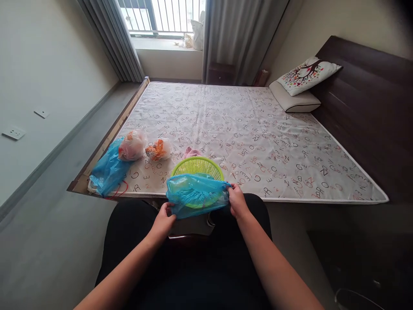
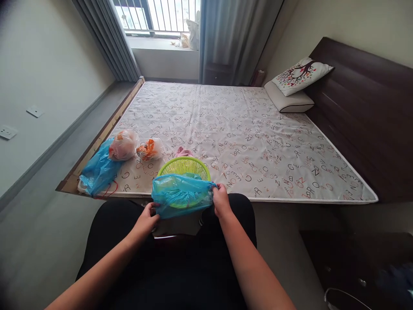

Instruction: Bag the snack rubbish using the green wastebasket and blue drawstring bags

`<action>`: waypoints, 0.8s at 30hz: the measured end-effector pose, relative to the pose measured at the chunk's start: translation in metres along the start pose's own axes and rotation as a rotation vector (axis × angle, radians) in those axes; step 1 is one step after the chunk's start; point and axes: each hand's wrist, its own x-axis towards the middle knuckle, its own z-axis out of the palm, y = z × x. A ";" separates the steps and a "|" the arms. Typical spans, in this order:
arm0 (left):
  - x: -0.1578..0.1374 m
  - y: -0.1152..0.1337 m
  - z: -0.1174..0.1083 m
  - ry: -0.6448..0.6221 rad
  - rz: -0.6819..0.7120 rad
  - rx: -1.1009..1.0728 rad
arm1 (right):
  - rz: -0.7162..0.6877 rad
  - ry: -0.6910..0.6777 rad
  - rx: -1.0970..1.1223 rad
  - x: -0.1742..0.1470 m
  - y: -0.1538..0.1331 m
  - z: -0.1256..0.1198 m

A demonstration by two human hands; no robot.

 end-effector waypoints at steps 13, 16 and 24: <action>0.063 0.037 -0.029 0.123 0.453 0.114 | -0.706 -0.271 -0.819 0.019 -0.020 -0.006; 0.079 0.055 -0.018 0.060 0.556 0.274 | -0.736 -0.345 -1.005 0.023 -0.023 0.007; 0.103 0.072 -0.008 0.386 0.495 0.469 | -0.565 -0.104 -1.101 0.040 -0.052 0.033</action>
